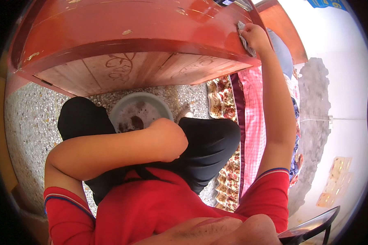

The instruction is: The person wipes the top and front surfaces of a red wooden cabinet with a cloth, periodically rinsing and wringing the cloth in a basin of water.

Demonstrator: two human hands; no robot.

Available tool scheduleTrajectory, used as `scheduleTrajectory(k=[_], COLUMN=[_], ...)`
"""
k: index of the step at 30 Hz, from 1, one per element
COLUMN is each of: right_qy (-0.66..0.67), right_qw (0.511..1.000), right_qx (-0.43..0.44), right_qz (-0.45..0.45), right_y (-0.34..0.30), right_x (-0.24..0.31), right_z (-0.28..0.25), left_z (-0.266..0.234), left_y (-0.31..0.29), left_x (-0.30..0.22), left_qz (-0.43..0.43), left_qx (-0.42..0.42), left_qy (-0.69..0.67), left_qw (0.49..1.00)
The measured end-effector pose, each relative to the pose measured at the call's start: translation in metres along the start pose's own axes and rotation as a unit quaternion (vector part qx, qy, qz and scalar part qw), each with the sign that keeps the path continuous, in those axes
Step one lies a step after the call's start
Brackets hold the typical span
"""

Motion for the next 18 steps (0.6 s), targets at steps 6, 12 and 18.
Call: scheduleTrajectory(k=[6, 12, 18], right_qy=[-0.149, -0.100, 0.066], right_qw=[0.977, 0.976, 0.945], right_qx=[-0.153, -0.191, -0.192], right_qz=[0.011, -0.008, -0.258], right_y=[0.008, -0.014, -0.150], right_x=[-0.010, 0.011, 0.226], right_z=[-0.015, 0.005, 0.027], left_z=[-0.011, -0.010, -0.002], left_y=[-0.008, -0.005, -0.001], left_x=[0.002, -0.015, -0.006], left_qz=[0.017, 0.053, 0.024], left_qx=[-0.064, -0.020, -0.031], left_qy=[0.009, 0.022, 0.020], left_qw=[0.998, 0.998, 0.999])
Point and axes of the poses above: each hand's wrist, its own y-axis towards the middle knuckle, its own z-axis out of the palm, x = y × z, the point moved 8 cm from there along y, towards the middle knuckle, and after that the axes turned 9 degrees about z, right-handed, at the moved point
